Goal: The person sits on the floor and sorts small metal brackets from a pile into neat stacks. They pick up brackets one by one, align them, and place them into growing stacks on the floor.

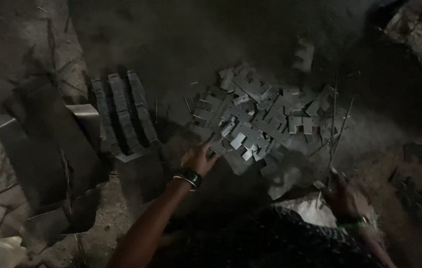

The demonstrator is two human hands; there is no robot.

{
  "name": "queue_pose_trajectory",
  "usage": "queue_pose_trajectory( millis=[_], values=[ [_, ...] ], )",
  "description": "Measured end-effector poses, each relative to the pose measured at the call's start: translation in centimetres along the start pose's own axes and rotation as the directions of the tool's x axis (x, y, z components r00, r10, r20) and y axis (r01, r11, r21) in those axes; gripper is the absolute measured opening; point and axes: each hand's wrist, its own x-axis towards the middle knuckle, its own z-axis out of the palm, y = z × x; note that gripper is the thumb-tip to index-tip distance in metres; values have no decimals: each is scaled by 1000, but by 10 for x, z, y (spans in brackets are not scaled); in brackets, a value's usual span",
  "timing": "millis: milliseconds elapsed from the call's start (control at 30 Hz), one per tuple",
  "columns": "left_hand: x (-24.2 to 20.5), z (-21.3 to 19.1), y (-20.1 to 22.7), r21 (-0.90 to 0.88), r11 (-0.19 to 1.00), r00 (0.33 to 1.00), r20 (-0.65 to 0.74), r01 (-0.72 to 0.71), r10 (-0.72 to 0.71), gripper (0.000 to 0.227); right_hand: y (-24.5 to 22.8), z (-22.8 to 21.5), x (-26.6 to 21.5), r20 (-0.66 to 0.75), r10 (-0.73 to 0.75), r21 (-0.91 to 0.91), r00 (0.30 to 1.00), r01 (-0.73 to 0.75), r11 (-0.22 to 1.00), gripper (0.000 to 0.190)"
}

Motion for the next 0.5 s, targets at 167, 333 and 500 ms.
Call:
queue_pose_trajectory(
  millis=[167,333,500],
  values=[
    [9,32,12,-533,846,999,-42,5,-33,51,-70,36,87,-87,-162,140,983,173,975,56],
    [21,58,11,-850,514,993,-99,-115,58,40,-129,84,178,-225,-473,-231,852,426,875,57],
    [18,76,-6,-844,536,995,-24,32,-98,45,-135,64,179,-76,-307,-61,948,303,951,45]
  ],
)
